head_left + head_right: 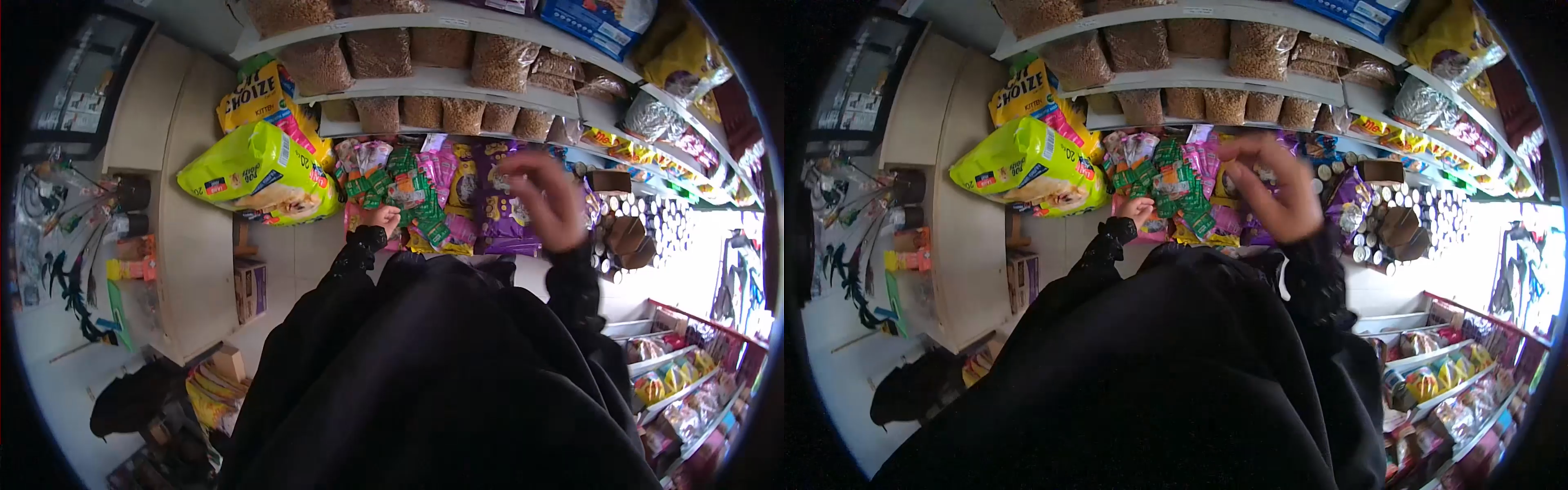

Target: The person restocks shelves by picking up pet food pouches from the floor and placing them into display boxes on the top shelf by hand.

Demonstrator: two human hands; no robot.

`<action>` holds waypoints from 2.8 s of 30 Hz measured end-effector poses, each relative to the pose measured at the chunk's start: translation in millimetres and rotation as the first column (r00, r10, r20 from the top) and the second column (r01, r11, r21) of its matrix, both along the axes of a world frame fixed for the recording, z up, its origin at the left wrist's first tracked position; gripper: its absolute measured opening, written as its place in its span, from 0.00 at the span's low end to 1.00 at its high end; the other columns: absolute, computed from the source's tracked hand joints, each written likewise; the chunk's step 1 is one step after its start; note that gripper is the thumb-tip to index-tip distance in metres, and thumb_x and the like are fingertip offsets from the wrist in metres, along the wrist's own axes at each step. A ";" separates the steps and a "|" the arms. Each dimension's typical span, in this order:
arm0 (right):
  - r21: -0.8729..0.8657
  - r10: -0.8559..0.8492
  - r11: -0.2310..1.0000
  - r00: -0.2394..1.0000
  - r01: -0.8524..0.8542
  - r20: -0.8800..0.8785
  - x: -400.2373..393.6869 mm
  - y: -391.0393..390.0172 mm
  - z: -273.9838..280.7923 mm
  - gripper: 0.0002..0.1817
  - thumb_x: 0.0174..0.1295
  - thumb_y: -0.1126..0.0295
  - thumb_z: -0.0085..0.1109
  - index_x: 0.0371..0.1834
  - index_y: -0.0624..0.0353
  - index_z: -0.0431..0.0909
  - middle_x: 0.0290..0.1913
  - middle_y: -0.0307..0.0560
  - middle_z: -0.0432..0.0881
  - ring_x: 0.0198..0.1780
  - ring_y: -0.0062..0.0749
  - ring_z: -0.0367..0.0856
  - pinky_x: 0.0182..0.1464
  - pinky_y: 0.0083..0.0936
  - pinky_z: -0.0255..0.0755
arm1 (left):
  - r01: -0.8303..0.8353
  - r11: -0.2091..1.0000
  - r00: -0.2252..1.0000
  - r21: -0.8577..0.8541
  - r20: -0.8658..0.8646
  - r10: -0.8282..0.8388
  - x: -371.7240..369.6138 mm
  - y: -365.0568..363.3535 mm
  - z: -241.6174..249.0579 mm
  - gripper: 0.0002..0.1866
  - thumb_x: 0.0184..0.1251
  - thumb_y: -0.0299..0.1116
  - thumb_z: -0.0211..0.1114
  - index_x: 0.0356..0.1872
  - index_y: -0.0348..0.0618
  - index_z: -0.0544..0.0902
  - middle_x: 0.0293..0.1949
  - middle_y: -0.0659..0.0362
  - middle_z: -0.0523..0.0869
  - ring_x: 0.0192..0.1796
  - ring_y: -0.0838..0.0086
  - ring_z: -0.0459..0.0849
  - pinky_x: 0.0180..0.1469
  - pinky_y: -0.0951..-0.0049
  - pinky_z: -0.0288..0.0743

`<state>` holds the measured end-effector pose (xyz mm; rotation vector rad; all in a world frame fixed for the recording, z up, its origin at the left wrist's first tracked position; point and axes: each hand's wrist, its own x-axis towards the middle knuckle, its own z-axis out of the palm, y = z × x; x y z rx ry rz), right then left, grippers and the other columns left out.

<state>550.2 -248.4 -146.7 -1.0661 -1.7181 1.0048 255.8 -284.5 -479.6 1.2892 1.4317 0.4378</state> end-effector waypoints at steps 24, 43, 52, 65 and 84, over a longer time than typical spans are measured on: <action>-0.203 0.169 0.973 0.944 -0.113 0.283 18.4 128.2 -187.6 0.15 0.61 0.74 0.44 0.51 0.64 0.70 0.30 0.42 0.78 0.28 0.20 0.72 0.31 0.17 0.67 | -0.337 0.942 0.916 0.001 -0.232 0.328 108.2 -57.9 -137.7 0.09 0.53 0.38 0.61 0.30 0.44 0.79 0.29 0.57 0.83 0.34 0.68 0.83 0.35 0.71 0.75; -0.471 0.257 0.882 0.839 -0.001 0.480 -119.7 92.5 -605.9 0.16 0.50 0.67 0.55 0.44 0.51 0.76 0.44 0.59 0.74 0.47 0.46 0.73 0.48 0.33 0.68 | -0.503 0.864 0.855 -0.029 -0.162 0.492 34.1 -23.5 -322.8 0.10 0.52 0.39 0.59 0.29 0.45 0.79 0.27 0.56 0.83 0.31 0.64 0.82 0.34 0.65 0.75; -0.574 0.369 0.819 0.768 -0.002 0.523 -121.0 78.3 -677.5 0.15 0.50 0.67 0.53 0.44 0.50 0.77 0.48 0.55 0.74 0.50 0.46 0.72 0.51 0.33 0.67 | -0.406 0.897 0.910 -0.175 -0.163 0.380 49.2 -17.2 -359.0 0.09 0.57 0.35 0.60 0.37 0.43 0.78 0.34 0.57 0.84 0.36 0.73 0.83 0.38 0.74 0.76; -0.523 -0.282 0.706 0.866 0.479 0.413 -2.4 45.8 -702.3 0.11 0.48 0.73 0.53 0.35 0.58 0.80 0.28 0.48 0.80 0.33 0.29 0.79 0.39 0.25 0.71 | -0.402 0.910 0.912 -0.105 -0.131 0.388 70.0 -63.0 -428.0 0.10 0.56 0.34 0.60 0.37 0.43 0.77 0.34 0.57 0.83 0.36 0.70 0.83 0.38 0.74 0.76; -0.438 0.157 0.892 0.828 0.115 0.538 -115.0 50.8 -695.9 0.09 0.42 0.66 0.62 0.29 0.50 0.81 0.28 0.44 0.77 0.36 0.38 0.77 0.39 0.30 0.71 | -0.430 0.874 0.815 0.228 -0.318 0.484 61.6 0.7 -358.6 0.21 0.42 0.24 0.60 0.42 0.46 0.69 0.41 0.51 0.72 0.44 0.55 0.71 0.45 0.60 0.69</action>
